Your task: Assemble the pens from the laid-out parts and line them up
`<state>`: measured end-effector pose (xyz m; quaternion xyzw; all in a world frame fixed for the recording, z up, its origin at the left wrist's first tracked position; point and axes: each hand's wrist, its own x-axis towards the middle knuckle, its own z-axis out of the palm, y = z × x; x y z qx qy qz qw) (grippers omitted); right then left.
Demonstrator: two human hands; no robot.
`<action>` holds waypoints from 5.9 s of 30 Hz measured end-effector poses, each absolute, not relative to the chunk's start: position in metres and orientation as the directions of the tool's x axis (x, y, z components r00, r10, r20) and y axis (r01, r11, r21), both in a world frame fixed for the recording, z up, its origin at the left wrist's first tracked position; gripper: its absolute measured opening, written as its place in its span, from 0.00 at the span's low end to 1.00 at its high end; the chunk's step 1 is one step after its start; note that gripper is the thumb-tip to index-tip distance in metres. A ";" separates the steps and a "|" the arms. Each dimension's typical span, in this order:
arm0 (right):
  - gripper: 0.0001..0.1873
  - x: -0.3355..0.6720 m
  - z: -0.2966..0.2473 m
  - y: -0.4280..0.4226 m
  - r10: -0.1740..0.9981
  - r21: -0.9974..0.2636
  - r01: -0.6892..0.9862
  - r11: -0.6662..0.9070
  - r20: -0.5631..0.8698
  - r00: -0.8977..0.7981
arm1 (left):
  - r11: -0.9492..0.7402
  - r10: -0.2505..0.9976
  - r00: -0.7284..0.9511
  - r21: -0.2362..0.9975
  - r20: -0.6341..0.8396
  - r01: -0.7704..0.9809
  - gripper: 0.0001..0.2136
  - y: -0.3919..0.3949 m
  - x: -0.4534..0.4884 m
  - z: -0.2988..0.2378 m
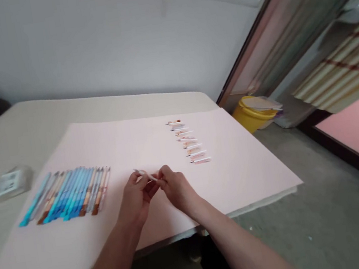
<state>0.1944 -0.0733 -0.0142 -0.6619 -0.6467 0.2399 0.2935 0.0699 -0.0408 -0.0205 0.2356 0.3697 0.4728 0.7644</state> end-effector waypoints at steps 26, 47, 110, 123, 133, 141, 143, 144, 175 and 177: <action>0.11 0.349 -0.041 -0.072 0.901 -0.085 0.900 -0.427 -0.121 0.416 | 0.463 0.850 0.131 0.605 -0.511 -0.647 0.10 -0.021 0.055 -0.021; 0.05 0.251 0.002 -0.085 0.991 -0.484 0.865 0.135 0.056 -0.123 | 0.379 0.902 0.089 0.676 -0.423 -0.632 0.06 -0.023 0.058 -0.023; 0.13 0.192 -0.019 -0.073 0.940 -0.941 0.013 -0.338 -0.339 -0.028 | 0.289 0.949 0.056 0.783 -0.311 -0.551 0.07 -0.034 0.064 -0.017; 0.13 0.187 -0.019 -0.075 0.932 -0.936 0.048 -0.350 -0.353 -0.085 | 0.262 0.957 0.039 0.794 -0.288 -0.549 0.07 -0.036 0.066 -0.018; 0.09 0.185 -0.020 -0.076 0.987 -0.870 0.466 -0.160 -0.149 0.060 | 0.256 0.960 0.040 0.807 -0.278 -0.532 0.06 -0.035 0.066 -0.017; 0.05 0.184 -0.019 -0.079 0.991 -0.695 0.718 -0.043 0.062 0.120 | 0.263 0.957 0.034 0.809 -0.290 -0.526 0.07 -0.036 0.066 -0.018; 0.08 0.182 -0.019 -0.079 0.992 -0.738 0.673 -0.045 0.046 0.116 | 0.263 0.959 0.051 0.808 -0.279 -0.527 0.07 -0.036 0.066 -0.018; 0.11 0.182 -0.019 -0.079 0.994 -0.811 0.579 -0.078 -0.015 0.112 | 0.262 0.961 0.061 0.808 -0.271 -0.528 0.07 -0.036 0.066 -0.017; 0.14 0.181 -0.019 -0.077 0.983 -0.956 0.249 -0.156 -0.125 0.136 | 0.285 0.948 0.050 0.767 -0.315 -0.575 0.19 -0.027 0.059 -0.021; 0.14 0.181 -0.018 -0.077 0.984 -0.954 0.264 -0.141 -0.106 0.144 | 0.301 0.940 0.037 0.776 -0.338 -0.554 0.16 -0.028 0.060 -0.020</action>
